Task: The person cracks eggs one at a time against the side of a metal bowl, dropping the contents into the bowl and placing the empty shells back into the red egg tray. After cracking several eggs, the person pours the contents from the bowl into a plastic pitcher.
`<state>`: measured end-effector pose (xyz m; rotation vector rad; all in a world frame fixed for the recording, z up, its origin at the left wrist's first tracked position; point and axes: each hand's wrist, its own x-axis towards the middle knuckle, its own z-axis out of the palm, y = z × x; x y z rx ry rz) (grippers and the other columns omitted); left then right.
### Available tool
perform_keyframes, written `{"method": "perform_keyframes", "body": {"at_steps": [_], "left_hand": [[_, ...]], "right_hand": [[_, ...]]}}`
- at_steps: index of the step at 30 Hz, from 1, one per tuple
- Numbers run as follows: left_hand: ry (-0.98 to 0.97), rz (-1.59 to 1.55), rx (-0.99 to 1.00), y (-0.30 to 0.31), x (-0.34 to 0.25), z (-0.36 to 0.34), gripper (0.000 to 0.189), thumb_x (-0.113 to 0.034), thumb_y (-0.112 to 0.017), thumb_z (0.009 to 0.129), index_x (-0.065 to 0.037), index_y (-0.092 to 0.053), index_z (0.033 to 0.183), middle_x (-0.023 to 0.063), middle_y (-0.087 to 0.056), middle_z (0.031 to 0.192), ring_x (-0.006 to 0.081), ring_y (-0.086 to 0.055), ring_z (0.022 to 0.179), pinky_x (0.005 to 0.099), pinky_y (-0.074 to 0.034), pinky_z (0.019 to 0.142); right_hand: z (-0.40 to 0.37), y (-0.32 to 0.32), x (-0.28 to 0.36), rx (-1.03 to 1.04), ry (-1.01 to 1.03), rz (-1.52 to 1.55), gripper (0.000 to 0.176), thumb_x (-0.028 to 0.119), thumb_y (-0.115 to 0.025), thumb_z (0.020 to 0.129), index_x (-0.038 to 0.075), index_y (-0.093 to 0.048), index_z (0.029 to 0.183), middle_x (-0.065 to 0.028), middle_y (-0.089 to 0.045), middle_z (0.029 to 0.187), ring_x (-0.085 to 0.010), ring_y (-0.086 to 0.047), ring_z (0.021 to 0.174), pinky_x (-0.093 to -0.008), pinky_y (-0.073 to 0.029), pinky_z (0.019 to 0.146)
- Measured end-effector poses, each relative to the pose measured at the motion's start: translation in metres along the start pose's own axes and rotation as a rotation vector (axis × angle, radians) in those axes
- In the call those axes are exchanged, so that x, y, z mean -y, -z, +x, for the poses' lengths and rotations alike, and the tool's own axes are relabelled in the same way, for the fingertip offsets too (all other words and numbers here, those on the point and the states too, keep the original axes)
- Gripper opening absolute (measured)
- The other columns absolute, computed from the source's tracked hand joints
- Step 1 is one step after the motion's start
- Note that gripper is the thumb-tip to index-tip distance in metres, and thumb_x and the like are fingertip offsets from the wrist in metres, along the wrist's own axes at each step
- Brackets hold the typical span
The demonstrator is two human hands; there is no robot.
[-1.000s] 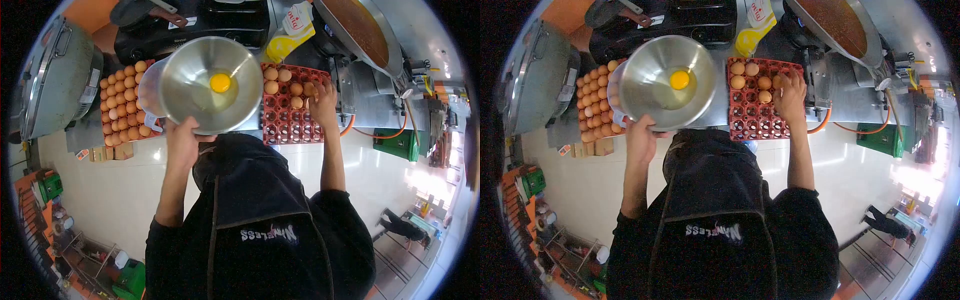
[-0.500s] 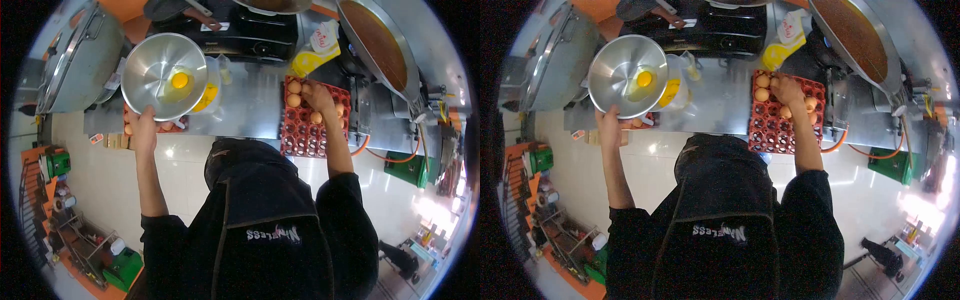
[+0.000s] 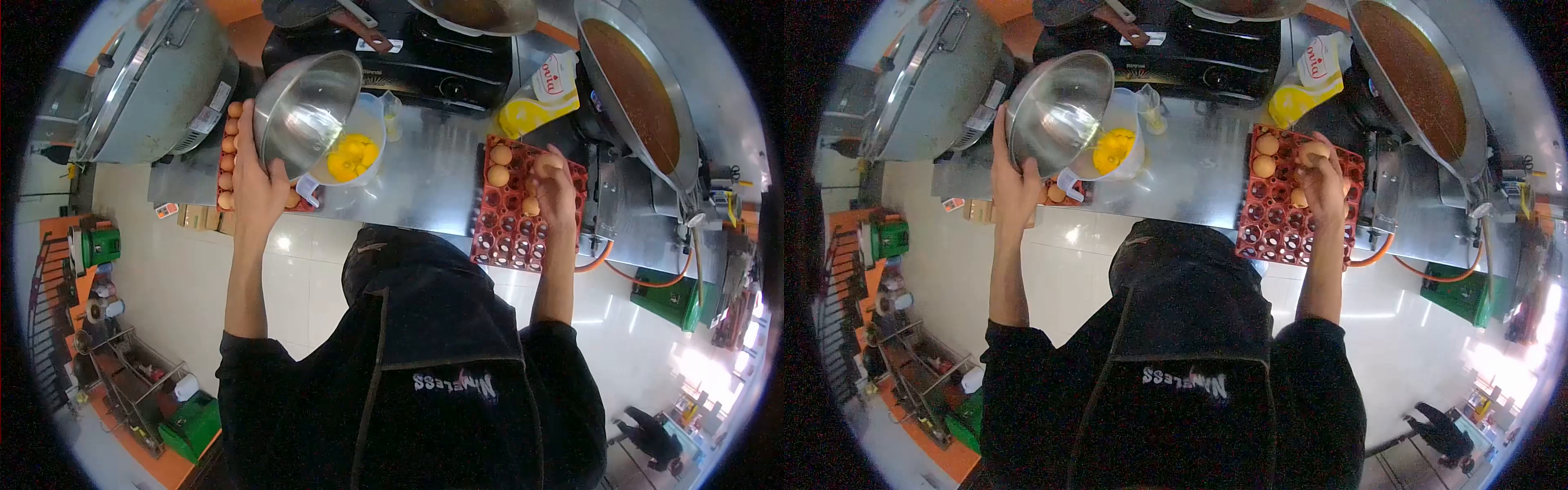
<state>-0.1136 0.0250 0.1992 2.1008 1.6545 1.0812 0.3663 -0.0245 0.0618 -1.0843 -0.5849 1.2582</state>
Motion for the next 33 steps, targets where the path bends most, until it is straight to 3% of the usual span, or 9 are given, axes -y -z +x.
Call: {"method": "perform_keyframes", "body": {"at_steps": [3,9,15,17,18,22,24,29,33], "left_hand": [[-0.11,0.074,-0.003,0.0,-0.004,-0.004,0.084,0.006,-0.045,0.074,-0.006,-0.024,0.155,0.027,-0.039,0.151,0.0414,-0.04,0.139,0.0447,-0.032,0.115],[-0.215,0.153,0.015,-0.018,0.003,-0.019,0.084,0.007,-0.046,0.074,-0.002,-0.023,0.154,0.025,-0.033,0.155,0.0409,-0.035,0.142,0.0448,-0.029,0.117],[0.19,-0.268,-0.117,-0.033,0.022,-0.025,0.07,0.006,-0.046,0.081,0.001,-0.03,0.149,0.0196,-0.045,0.142,0.0303,-0.048,0.129,0.038,-0.04,0.107],[0.575,-0.526,-0.191,-0.034,0.017,-0.026,0.061,0.003,-0.048,0.084,0.002,-0.035,0.143,0.0156,-0.051,0.129,0.0242,-0.054,0.119,0.0341,-0.046,0.097],[0.641,-0.717,-0.252,-0.036,0.014,-0.025,0.053,0.002,-0.051,0.084,0.002,-0.041,0.136,0.0143,-0.053,0.122,0.0224,-0.057,0.11,0.0319,-0.055,0.082],[0.738,-0.834,-0.184,-0.051,-0.018,-0.024,0.045,0.003,-0.048,0.084,0.006,-0.046,0.128,0.0163,-0.058,0.118,0.0269,-0.068,0.091,0.0342,-0.062,0.068],[0.72,-1.104,-0.155,-0.075,-0.031,-0.026,0.038,0.003,-0.049,0.083,0.006,-0.048,0.12,0.0155,-0.06,0.109,0.0253,-0.069,0.076,0.032,-0.061,0.049],[0.758,-1.296,0.065,-0.143,-0.097,-0.031,0.047,0.004,-0.049,0.082,0.004,-0.04,0.129,0.0174,-0.059,0.112,0.0278,-0.07,0.081,0.0341,-0.063,0.051],[0.652,-1.199,0.205,-0.183,-0.129,-0.045,0.059,0.004,-0.047,0.082,0.001,-0.032,0.138,0.022,-0.057,0.119,0.0317,-0.071,0.087,0.0342,-0.065,0.051]], "right_hand": [[-0.009,-0.002,-0.002,0.116,-0.071,0.268,0.04,0.013,-0.056,0.094,0.004,-0.05,0.133,-0.0141,-0.062,0.11,-0.0232,-0.063,0.092,-0.0343,-0.055,0.08],[-0.011,-0.006,-0.013,-0.115,-0.161,0.326,0.022,0.012,-0.06,0.095,0.004,-0.056,0.115,-0.0102,-0.062,0.097,-0.0188,-0.061,0.08,-0.027,-0.053,0.067],[-0.017,-0.019,-0.006,-0.179,-0.117,0.092,0.02,0.014,-0.062,0.096,0.004,-0.057,0.112,-0.0086,-0.063,0.094,-0.0168,-0.062,0.073,-0.0258,-0.056,0.061],[-0.02,-0.023,-0.002,-0.188,-0.112,0.078,0.02,0.014,-0.062,0.096,0.004,-0.057,0.112,-0.0084,-0.063,0.094,-0.0167,-0.062,0.072,-0.0258,-0.056,0.06],[-0.021,-0.025,0.001,-0.195,-0.107,0.062,0.02,0.014,-0.062,0.096,0.004,-0.057,0.112,-0.0083,-0.063,0.094,-0.0166,-0.062,0.072,-0.0258,-0.056,0.059],[-0.031,-0.044,0.016,-0.21,-0.092,-0.02,0.021,0.014,-0.062,0.095,0.003,-0.057,0.112,-0.0083,-0.062,0.093,-0.0158,-0.062,0.071,-0.0252,-0.053,0.055],[-0.036,-0.049,0.025,-0.155,-0.01,-0.129,0.018,0.012,-0.064,0.093,0.002,-0.058,0.108,-0.0067,-0.062,0.086,-0.0136,-0.061,0.068,-0.0236,-0.05,0.053],[-0.047,-0.057,0.05,-0.183,0.175,-0.318,0.013,0.01,-0.069,0.089,0.002,-0.062,0.096,-0.0035,-0.063,0.077,-0.0089,-0.058,0.063,-0.023,-0.048,0.055],[-0.046,-0.067,0.087,-0.283,0.328,-0.979,0.04,0.032,-0.081,0.081,-0.001,-0.063,0.092,-0.0113,-0.068,0.082,-0.0193,-0.067,0.072,-0.0347,-0.054,0.062]]}}
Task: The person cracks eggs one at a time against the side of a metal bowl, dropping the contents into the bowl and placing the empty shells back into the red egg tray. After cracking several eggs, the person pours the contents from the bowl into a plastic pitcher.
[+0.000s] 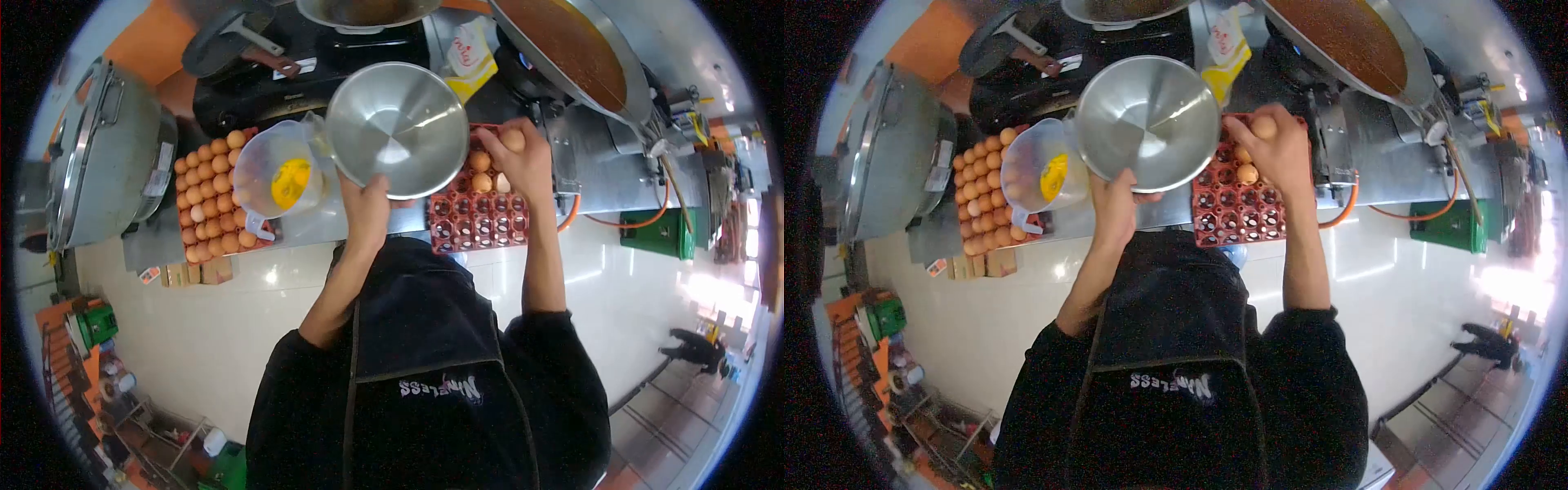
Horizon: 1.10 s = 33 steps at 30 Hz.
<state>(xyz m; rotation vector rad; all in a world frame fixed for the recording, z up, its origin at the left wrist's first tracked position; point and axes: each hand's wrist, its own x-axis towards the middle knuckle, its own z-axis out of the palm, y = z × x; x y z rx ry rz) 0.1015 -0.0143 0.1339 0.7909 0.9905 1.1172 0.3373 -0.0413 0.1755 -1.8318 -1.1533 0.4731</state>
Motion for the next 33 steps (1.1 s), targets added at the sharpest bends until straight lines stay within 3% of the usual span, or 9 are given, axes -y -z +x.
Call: {"method": "perform_keyframes", "body": {"at_steps": [4,5,6,8,9,20,23,31,33], "left_hand": [[0.003,0.056,0.153,-0.019,0.032,-0.008,0.078,0.007,-0.045,0.081,-0.003,-0.011,0.151,0.025,-0.042,0.134,0.0363,-0.063,0.106,0.0374,-0.066,0.052],[-0.108,0.251,0.171,-0.012,0.06,0.001,0.082,0.007,-0.046,0.081,-0.004,-0.008,0.153,0.0276,-0.04,0.138,0.0377,-0.059,0.115,0.0405,-0.064,0.075],[-0.107,0.249,0.181,-0.021,0.05,-0.006,0.082,0.007,-0.046,0.081,-0.004,-0.008,0.153,0.0276,-0.04,0.138,0.0377,-0.059,0.115,0.0405,-0.064,0.075],[0.046,0.151,0.155,-0.043,0.022,-0.026,0.081,0.005,-0.046,0.082,-0.001,-0.009,0.154,0.03,-0.04,0.141,0.0384,-0.053,0.123,0.0411,-0.049,0.101],[-0.097,0.296,0.142,-0.033,0.052,-0.016,0.082,0.005,-0.047,0.081,0.002,-0.01,0.154,0.0318,-0.036,0.146,0.0387,-0.046,0.133,0.0402,-0.032,0.113],[-0.139,0.435,0.152,-0.043,0.055,-0.025,0.087,0.008,-0.047,0.079,0.006,-0.002,0.153,0.035,-0.024,0.153,0.0435,-0.032,0.142,0.0421,-0.026,0.118],[-0.328,0.568,0.121,-0.037,0.07,-0.02,0.09,0.008,-0.046,0.078,-0.002,0.0,0.155,0.0351,-0.043,0.139,0.0429,-0.05,0.128,0.0442,-0.037,0.11],[-0.031,0.354,0.094,-0.027,0.058,-0.02,0.085,0.007,-0.047,0.082,0.001,-0.003,0.155,0.0349,-0.039,0.143,0.0427,-0.047,0.131,0.0422,-0.036,0.111],[-0.018,0.362,0.07,-0.016,0.061,-0.017,0.085,0.007,-0.047,0.083,0.0,-0.002,0.155,0.0343,-0.042,0.141,0.0418,-0.049,0.129,0.042,-0.036,0.11]], "right_hand": [[0.039,-0.001,-0.024,0.051,0.155,-0.707,0.065,0.055,-0.083,0.069,-0.002,-0.063,0.094,-0.0199,-0.069,0.095,-0.0359,-0.07,0.084,-0.0438,-0.057,0.07],[0.046,-0.003,-0.033,0.106,0.167,-0.889,0.073,0.061,-0.082,0.065,-0.002,-0.063,0.096,-0.0217,-0.068,0.1,-0.0391,-0.07,0.088,-0.0454,-0.058,0.072],[0.043,-0.003,-0.028,0.1,0.161,-0.894,0.073,0.061,-0.082,0.065,-0.002,-0.063,0.096,-0.0217,-0.068,0.1,-0.0391,-0.07,0.088,-0.0454,-0.058,0.072],[0.036,-0.008,-0.014,0.068,-0.02,-0.884,0.081,0.063,-0.082,0.064,-0.004,-0.059,0.104,-0.0222,-0.066,0.104,-0.0379,-0.07,0.091,-0.0452,-0.059,0.073],[0.034,-0.009,-0.012,0.105,-0.022,-0.932,0.089,0.064,-0.082,0.061,-0.005,-0.056,0.111,-0.0227,-0.065,0.105,-0.0361,-0.071,0.092,-0.0453,-0.06,0.071],[0.035,-0.034,-0.059,0.06,-0.016,-0.962,0.083,0.069,-0.078,0.064,-0.003,-0.065,0.104,-0.0172,-0.063,0.106,-0.0351,-0.068,0.096,-0.0448,-0.06,0.074],[0.033,-0.037,-0.054,0.078,-0.002,-0.939,0.076,0.064,-0.075,0.07,-0.003,-0.068,0.104,-0.0175,-0.062,0.107,-0.0376,-0.067,0.096,-0.0476,-0.058,0.08],[0.043,-0.015,-0.08,0.257,-0.023,-0.772,0.061,0.05,-0.072,0.077,-0.006,-0.069,0.1,-0.0264,-0.062,0.112,-0.0431,-0.066,0.097,-0.0473,-0.055,0.083],[0.034,-0.001,-0.083,0.127,-0.058,-0.522,0.057,0.046,-0.077,0.075,-0.007,-0.066,0.094,-0.0287,-0.066,0.1,-0.0425,-0.068,0.092,-0.0467,-0.054,0.079]]}}
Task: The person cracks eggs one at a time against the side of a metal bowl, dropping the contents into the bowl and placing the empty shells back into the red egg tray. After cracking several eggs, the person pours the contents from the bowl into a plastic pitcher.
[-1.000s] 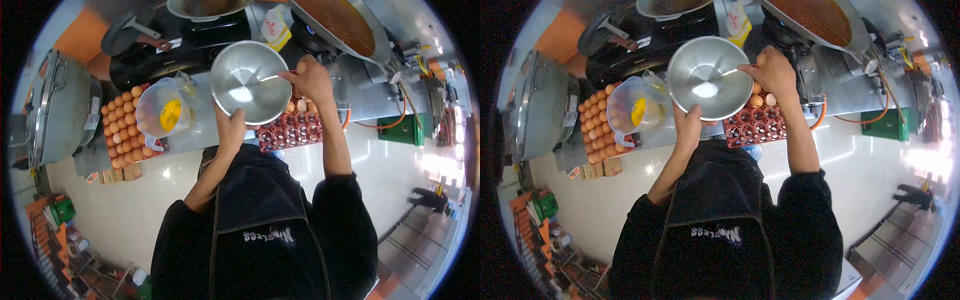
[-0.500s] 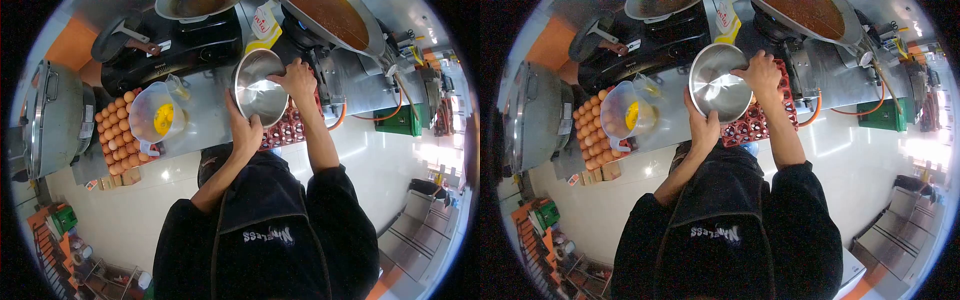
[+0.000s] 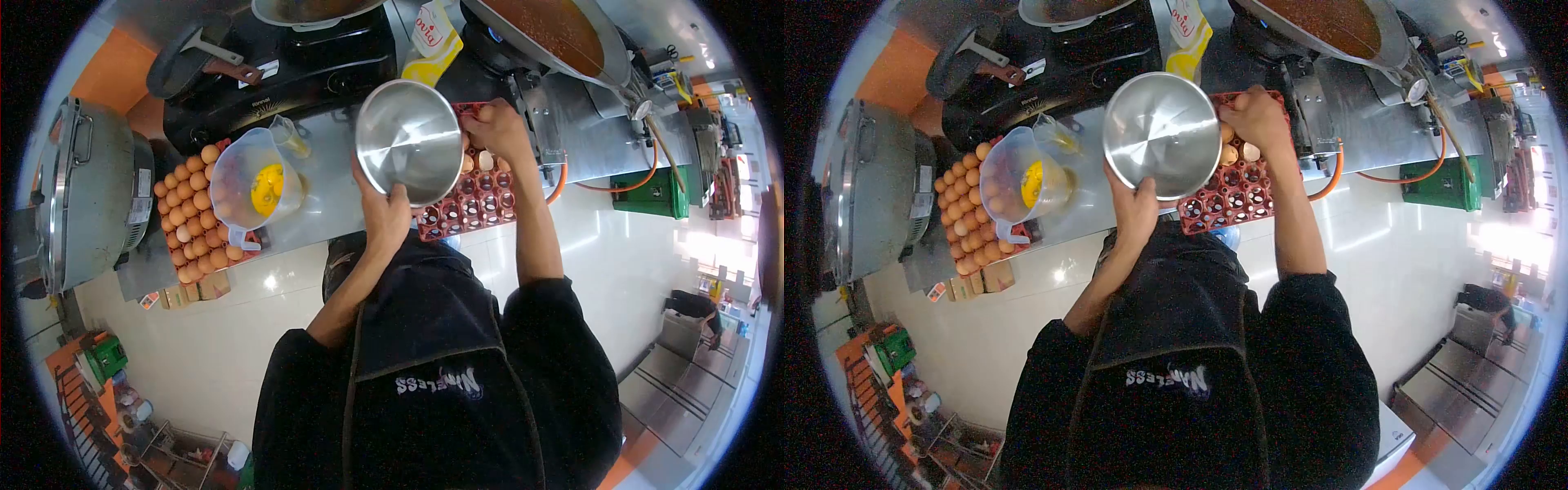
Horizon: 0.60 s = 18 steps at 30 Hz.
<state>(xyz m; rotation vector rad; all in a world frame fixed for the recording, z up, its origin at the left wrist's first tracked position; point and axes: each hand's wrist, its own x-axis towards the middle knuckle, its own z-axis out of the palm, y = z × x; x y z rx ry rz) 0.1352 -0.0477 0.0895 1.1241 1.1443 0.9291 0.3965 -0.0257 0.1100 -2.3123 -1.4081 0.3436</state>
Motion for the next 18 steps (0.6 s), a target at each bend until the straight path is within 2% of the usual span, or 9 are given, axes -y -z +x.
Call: {"method": "perform_keyframes", "body": {"at_steps": [2,3,5,6,8,10,13,17,18], "left_hand": [[0.016,0.008,-0.022,0.013,0.009,0.003,0.085,0.007,-0.046,0.083,-0.001,-0.002,0.155,0.0336,-0.045,0.139,0.041,-0.052,0.126,0.0417,-0.037,0.108],[0.001,-0.018,-0.033,0.021,0.014,0.005,0.081,0.007,-0.045,0.085,-0.003,-0.003,0.154,0.0313,-0.043,0.138,0.0398,-0.056,0.117,0.0397,-0.047,0.092],[-0.031,-0.069,-0.056,0.033,0.02,0.008,0.073,0.009,-0.041,0.089,-0.007,-0.005,0.15,0.0266,-0.041,0.134,0.0375,-0.066,0.099,0.0356,-0.068,0.058],[0.108,-0.208,-0.023,0.037,-0.002,0.004,0.087,0.007,-0.044,0.084,-0.012,0.003,0.154,0.0295,-0.033,0.139,0.0395,-0.061,0.11,0.0358,-0.066,0.057],[0.094,-0.211,-0.027,0.043,-0.007,0.005,0.087,0.008,-0.044,0.084,-0.013,0.004,0.154,0.0295,-0.034,0.139,0.0389,-0.063,0.106,0.0367,-0.066,0.056],[0.078,-0.199,-0.036,0.048,-0.004,0.005,0.085,0.009,-0.042,0.084,-0.013,0.002,0.154,0.0287,-0.034,0.14,0.0383,-0.065,0.102,0.0373,-0.067,0.057],[0.048,-0.227,-0.074,0.042,-0.006,0.013,0.078,0.008,-0.042,0.085,-0.009,-0.003,0.151,0.0283,-0.038,0.136,0.0379,-0.066,0.098,0.0368,-0.066,0.056],[0.056,-0.198,-0.071,0.045,-0.005,0.003,0.065,0.007,-0.043,0.087,-0.001,-0.014,0.145,0.0275,-0.046,0.13,0.0371,-0.069,0.09,0.0356,-0.066,0.054],[0.063,-0.216,-0.061,0.044,-0.008,0.002,0.064,0.007,-0.042,0.087,0.0,-0.014,0.145,0.0276,-0.048,0.127,0.0372,-0.069,0.088,0.0359,-0.066,0.054]], "right_hand": [[-0.02,0.024,0.008,-0.072,0.018,-0.009,0.056,0.044,-0.079,0.074,-0.007,-0.065,0.093,-0.0281,-0.067,0.091,-0.0423,-0.068,0.089,-0.0469,-0.054,0.077],[-0.03,0.038,0.014,-0.146,0.036,-0.017,0.054,0.042,-0.08,0.074,-0.006,-0.063,0.091,-0.0275,-0.067,0.083,-0.0421,-0.069,0.085,-0.0471,-0.054,0.075],[-0.043,0.055,0.017,-0.157,-0.044,-0.027,0.057,0.045,-0.081,0.074,-0.004,-0.063,0.096,-0.0254,-0.069,0.085,-0.0426,-0.069,0.084,-0.0475,-0.054,0.073],[-0.049,0.06,0.016,-0.185,-0.066,0.04,0.056,0.045,-0.081,0.075,-0.002,-0.063,0.098,-0.0245,-0.069,0.09,-0.0429,-0.069,0.085,-0.0478,-0.054,0.073],[-0.049,0.048,-0.003,-0.212,-0.09,0.105,0.055,0.045,-0.08,0.076,-0.001,-0.063,0.1,-0.0236,-0.069,0.096,-0.0432,-0.069,0.086,-0.0482,-0.055,0.074],[-0.047,0.002,-0.051,-0.008,-0.073,-0.527,0.056,0.046,-0.079,0.077,0.001,-0.061,0.104,-0.0225,-0.069,0.103,-0.0437,-0.068,0.089,-0.05,-0.054,0.077],[-0.053,0.015,-0.044,-0.106,-0.116,-0.316,0.057,0.047,-0.078,0.079,0.0,-0.059,0.104,-0.0236,-0.068,0.104,-0.0441,-0.068,0.091,-0.0511,-0.054,0.08],[-0.047,0.02,-0.049,0.021,-0.262,-0.304,0.065,0.052,-0.082,0.071,0.001,-0.06,0.105,-0.0247,-0.069,0.1,-0.0436,-0.067,0.093,-0.0515,-0.054,0.08],[-0.046,0.016,-0.059,-0.025,-0.237,-0.287,0.06,0.05,-0.084,0.07,0.0,-0.062,0.097,-0.0258,-0.07,0.094,-0.0434,-0.068,0.091,-0.0512,-0.054,0.076]]}}
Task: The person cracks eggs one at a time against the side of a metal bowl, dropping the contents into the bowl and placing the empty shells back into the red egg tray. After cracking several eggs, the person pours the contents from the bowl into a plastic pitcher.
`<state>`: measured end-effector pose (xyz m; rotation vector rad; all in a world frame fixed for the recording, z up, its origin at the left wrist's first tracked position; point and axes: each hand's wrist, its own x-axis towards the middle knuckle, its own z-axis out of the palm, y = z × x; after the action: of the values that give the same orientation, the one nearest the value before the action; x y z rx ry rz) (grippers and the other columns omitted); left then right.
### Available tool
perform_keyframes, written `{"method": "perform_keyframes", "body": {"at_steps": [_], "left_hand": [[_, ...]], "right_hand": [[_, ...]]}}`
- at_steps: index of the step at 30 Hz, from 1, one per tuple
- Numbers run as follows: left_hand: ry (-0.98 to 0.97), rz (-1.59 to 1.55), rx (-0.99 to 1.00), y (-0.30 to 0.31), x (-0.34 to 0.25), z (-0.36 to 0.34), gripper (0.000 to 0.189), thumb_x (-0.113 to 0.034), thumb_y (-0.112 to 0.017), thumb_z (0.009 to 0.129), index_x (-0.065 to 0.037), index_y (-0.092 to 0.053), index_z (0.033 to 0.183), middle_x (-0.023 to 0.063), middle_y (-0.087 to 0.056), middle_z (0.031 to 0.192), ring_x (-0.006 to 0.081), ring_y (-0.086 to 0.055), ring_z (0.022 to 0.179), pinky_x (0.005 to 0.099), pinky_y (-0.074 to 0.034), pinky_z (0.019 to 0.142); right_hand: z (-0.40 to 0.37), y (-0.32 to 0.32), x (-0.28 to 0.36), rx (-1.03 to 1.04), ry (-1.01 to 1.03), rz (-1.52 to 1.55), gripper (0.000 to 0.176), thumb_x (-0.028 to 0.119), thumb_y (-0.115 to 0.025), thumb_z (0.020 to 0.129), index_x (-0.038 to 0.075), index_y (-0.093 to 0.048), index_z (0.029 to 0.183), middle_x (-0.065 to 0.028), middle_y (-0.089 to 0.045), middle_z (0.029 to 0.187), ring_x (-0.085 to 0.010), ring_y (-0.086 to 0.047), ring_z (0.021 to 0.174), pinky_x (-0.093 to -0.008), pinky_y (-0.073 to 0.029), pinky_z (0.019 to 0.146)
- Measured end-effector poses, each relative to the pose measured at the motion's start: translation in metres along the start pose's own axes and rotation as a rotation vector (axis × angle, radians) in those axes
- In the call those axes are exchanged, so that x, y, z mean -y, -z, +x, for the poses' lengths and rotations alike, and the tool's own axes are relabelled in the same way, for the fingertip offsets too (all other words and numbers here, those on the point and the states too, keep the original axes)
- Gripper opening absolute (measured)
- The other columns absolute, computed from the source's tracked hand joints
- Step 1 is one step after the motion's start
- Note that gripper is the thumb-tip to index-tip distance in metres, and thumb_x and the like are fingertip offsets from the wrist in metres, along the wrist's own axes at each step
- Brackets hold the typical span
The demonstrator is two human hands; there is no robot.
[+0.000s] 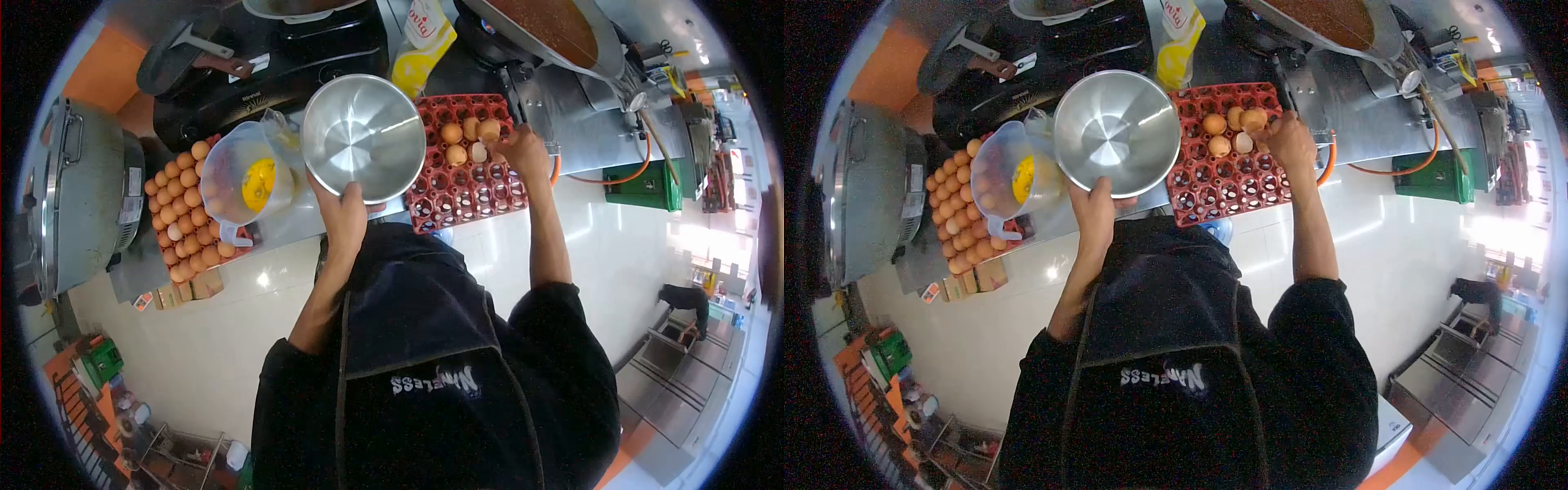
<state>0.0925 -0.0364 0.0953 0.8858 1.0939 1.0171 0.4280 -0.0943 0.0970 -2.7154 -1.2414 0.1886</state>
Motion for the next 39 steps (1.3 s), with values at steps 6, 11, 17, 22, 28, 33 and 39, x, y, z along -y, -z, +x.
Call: {"method": "perform_keyframes", "body": {"at_steps": [6,11,17,22,28,33,39], "left_hand": [[-0.009,0.004,-0.016,-0.001,0.003,-0.002,0.063,0.007,-0.042,0.087,0.0,-0.015,0.144,0.0277,-0.049,0.127,0.0369,-0.07,0.086,0.0362,-0.066,0.053],[0.012,-0.023,-0.007,0.0,0.003,-0.003,0.063,0.007,-0.042,0.087,-0.001,-0.015,0.144,0.0274,-0.049,0.127,0.0365,-0.07,0.085,0.0368,-0.066,0.053],[0.023,-0.023,-0.003,-0.006,-0.002,-0.006,0.063,0.007,-0.042,0.087,-0.004,-0.016,0.144,0.0261,-0.049,0.127,0.0349,-0.07,0.085,0.0364,-0.066,0.054],[0.072,-0.045,0.074,0.0,0.005,-0.003,0.08,0.006,-0.043,0.086,-0.01,-0.001,0.152,0.0281,-0.037,0.137,0.0383,-0.066,0.099,0.0369,-0.067,0.056],[0.021,-0.017,-0.005,-0.008,-0.001,-0.007,0.062,0.007,-0.041,0.087,-0.003,-0.018,0.144,0.0253,-0.05,0.126,0.0347,-0.07,0.087,0.0355,-0.065,0.053],[0.037,-0.019,0.005,-0.008,0.0,-0.006,0.062,0.006,-0.042,0.086,-0.003,-0.019,0.144,0.0246,-0.05,0.126,0.0343,-0.07,0.088,0.0357,-0.066,0.053],[0.241,-0.181,0.105,-0.011,0.006,0.001,0.069,0.004,-0.046,0.083,-0.005,-0.016,0.144,0.0247,-0.045,0.129,0.0352,-0.067,0.095,0.0363,-0.066,0.054]], "right_hand": [[0.013,-0.024,-0.044,0.046,0.195,0.323,0.043,0.033,-0.084,0.073,-0.004,-0.065,0.082,-0.0237,-0.066,0.075,-0.0376,-0.068,0.073,-0.0434,-0.053,0.067],[0.013,-0.025,-0.054,0.066,0.098,0.425,0.038,0.025,-0.085,0.072,-0.004,-0.065,0.085,-0.0155,-0.065,0.072,-0.02,-0.063,0.068,-0.0375,-0.052,0.064],[0.005,-0.021,-0.057,0.095,0.102,0.471,0.039,0.021,-0.085,0.071,-0.006,-0.065,0.09,-0.0107,-0.066,0.073,-0.0144,-0.06,0.068,-0.0335,-0.052,0.062],[0.01,-0.03,-0.075,0.124,0.094,0.427,0.043,0.02,-0.084,0.07,-0.008,-0.064,0.097,-0.0111,-0.066,0.076,-0.0151,-0.063,0.071,-0.0332,-0.053,0.063],[0.014,-0.048,-0.09,0.043,0.108,0.305,0.045,0.024,-0.083,0.072,-0.005,-0.064,0.101,-0.0223,-0.07,0.085,-0.0314,-0.071,0.081,-0.0403,-0.056,0.07],[0.001,-0.04,-0.071,-0.191,-0.014,0.292,0.036,0.025,-0.081,0.079,-0.001,-0.065,0.098,-0.0196,-0.071,0.087,-0.0295,-0.071,0.08,-0.0383,-0.056,0.07],[-0.031,0.003,0.009,-0.102,-0.037,1.191,0.018,0.017,-0.076,0.087,0.005,-0.066,0.096,0.0001,-0.067,0.085,-0.0083,-0.061,0.07,-0.0211,-0.05,0.062]]}}
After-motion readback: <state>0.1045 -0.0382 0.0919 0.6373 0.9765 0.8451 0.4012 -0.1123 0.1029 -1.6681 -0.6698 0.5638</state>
